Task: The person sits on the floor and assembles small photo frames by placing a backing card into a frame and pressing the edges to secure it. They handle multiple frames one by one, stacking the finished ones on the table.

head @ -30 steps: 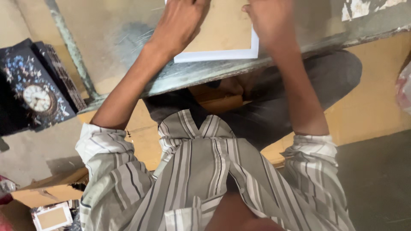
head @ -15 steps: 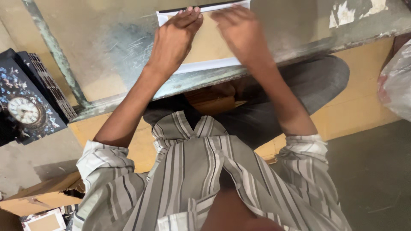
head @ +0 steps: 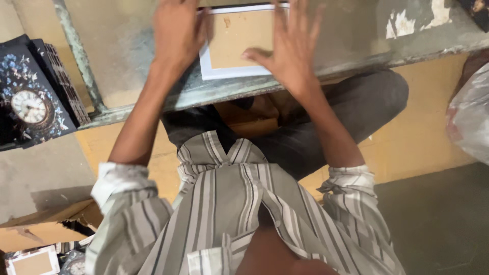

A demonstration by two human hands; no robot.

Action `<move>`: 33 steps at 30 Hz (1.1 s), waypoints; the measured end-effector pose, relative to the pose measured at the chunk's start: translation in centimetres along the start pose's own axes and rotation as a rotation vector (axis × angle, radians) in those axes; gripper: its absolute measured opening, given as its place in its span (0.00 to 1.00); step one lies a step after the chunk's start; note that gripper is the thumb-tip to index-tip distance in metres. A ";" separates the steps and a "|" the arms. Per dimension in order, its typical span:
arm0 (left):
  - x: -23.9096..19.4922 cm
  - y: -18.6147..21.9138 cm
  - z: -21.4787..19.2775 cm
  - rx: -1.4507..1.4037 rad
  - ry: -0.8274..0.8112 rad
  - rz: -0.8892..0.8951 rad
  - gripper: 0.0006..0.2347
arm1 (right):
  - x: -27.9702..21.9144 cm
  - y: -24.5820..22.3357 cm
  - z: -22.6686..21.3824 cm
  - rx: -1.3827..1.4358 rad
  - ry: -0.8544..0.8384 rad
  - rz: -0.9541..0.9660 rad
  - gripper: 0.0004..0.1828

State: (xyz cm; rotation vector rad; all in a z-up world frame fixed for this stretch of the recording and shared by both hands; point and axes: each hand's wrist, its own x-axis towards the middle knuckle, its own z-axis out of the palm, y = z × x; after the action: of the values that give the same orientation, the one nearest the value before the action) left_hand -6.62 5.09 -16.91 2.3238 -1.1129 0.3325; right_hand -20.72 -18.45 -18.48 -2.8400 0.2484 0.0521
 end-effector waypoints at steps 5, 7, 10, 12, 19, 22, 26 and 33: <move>3.0 1.6 4.2 0.015 -0.060 0.074 0.14 | -1.2 -1.1 0.8 0.155 0.077 0.033 0.80; 4.5 1.8 2.9 0.037 -0.194 0.006 0.20 | -0.9 -0.1 0.2 0.196 0.181 0.074 0.86; 5.1 1.7 -0.4 -0.224 -0.601 -0.228 0.23 | -0.6 2.5 -0.5 0.427 0.391 0.005 0.85; 4.4 1.8 -2.2 -0.537 -0.568 -0.259 0.19 | 0.0 3.6 -0.6 1.024 0.480 -0.099 0.78; 4.2 1.6 -4.5 -1.205 -0.404 -0.065 0.23 | -0.9 4.2 -4.0 1.333 -0.328 -0.036 0.33; 6.3 1.5 -5.4 -1.278 -0.406 -0.108 0.22 | -1.4 3.9 -6.3 0.788 -0.453 -0.121 0.26; 8.5 4.8 -3.8 -0.868 -0.778 0.171 0.29 | -1.2 2.2 -6.2 0.402 -0.283 -0.474 0.28; 7.4 6.0 -1.0 -0.459 -0.903 0.349 0.28 | -3.0 5.7 -6.2 0.327 -0.139 -0.324 0.31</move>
State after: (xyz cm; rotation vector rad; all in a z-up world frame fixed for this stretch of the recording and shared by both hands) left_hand -6.67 -2.17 -10.69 1.8422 -1.7701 -0.8577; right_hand -24.62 -25.12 -13.98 -2.5009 -0.2158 0.1276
